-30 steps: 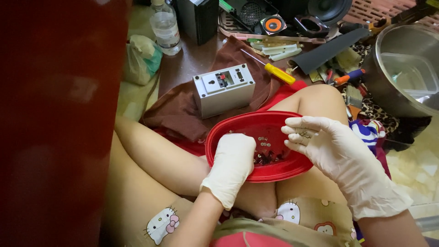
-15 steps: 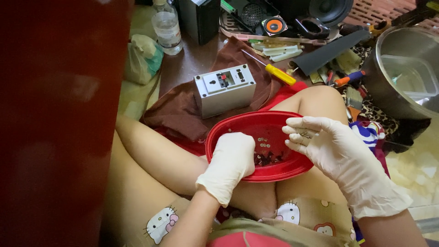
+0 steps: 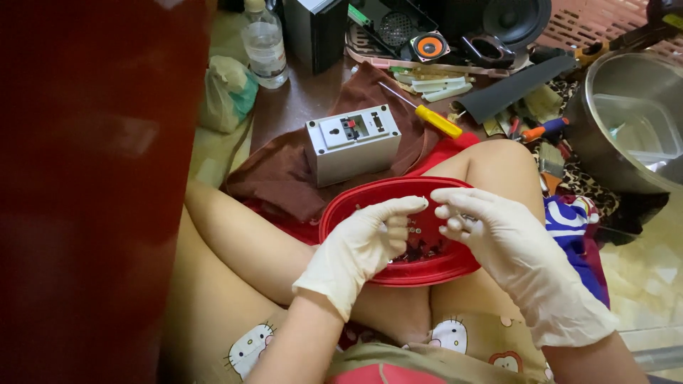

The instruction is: Sorting small screws and hardware from a bowl and using a screwdriver to work on an electronic device.

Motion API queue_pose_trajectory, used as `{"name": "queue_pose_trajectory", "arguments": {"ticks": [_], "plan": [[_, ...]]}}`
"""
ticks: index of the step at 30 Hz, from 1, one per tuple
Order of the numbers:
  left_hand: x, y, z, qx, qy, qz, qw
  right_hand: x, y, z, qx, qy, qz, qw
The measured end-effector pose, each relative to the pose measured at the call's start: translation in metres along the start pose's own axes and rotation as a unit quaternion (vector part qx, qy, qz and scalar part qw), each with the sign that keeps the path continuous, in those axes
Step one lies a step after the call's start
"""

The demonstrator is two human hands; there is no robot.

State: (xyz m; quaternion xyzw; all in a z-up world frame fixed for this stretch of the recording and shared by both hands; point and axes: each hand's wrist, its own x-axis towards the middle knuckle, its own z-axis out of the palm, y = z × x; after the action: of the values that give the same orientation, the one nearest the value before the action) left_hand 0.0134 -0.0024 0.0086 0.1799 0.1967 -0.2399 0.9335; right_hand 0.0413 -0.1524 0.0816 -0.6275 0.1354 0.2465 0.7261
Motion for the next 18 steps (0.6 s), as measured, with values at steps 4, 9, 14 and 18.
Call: {"name": "queue_pose_trajectory", "arguments": {"ticks": [4, 9, 14, 18], "plan": [[0.005, -0.007, -0.004, -0.072, -0.014, -0.042, 0.996, 0.003, 0.006, 0.000, -0.003, -0.010, -0.017, 1.000], [0.008, -0.012, -0.003, -0.085, -0.021, -0.095, 0.992, 0.008, 0.015, 0.000, -0.008, -0.013, -0.014, 1.000], [0.002, -0.012, 0.010, -0.019, 0.058, -0.056, 0.997, 0.012, 0.017, 0.008, -0.029, 0.061, 0.000, 0.998], [-0.012, -0.002, 0.023, -0.038, 0.059, -0.056, 0.996, 0.011, 0.010, 0.012, -0.017, 0.057, 0.019, 0.998]]}}
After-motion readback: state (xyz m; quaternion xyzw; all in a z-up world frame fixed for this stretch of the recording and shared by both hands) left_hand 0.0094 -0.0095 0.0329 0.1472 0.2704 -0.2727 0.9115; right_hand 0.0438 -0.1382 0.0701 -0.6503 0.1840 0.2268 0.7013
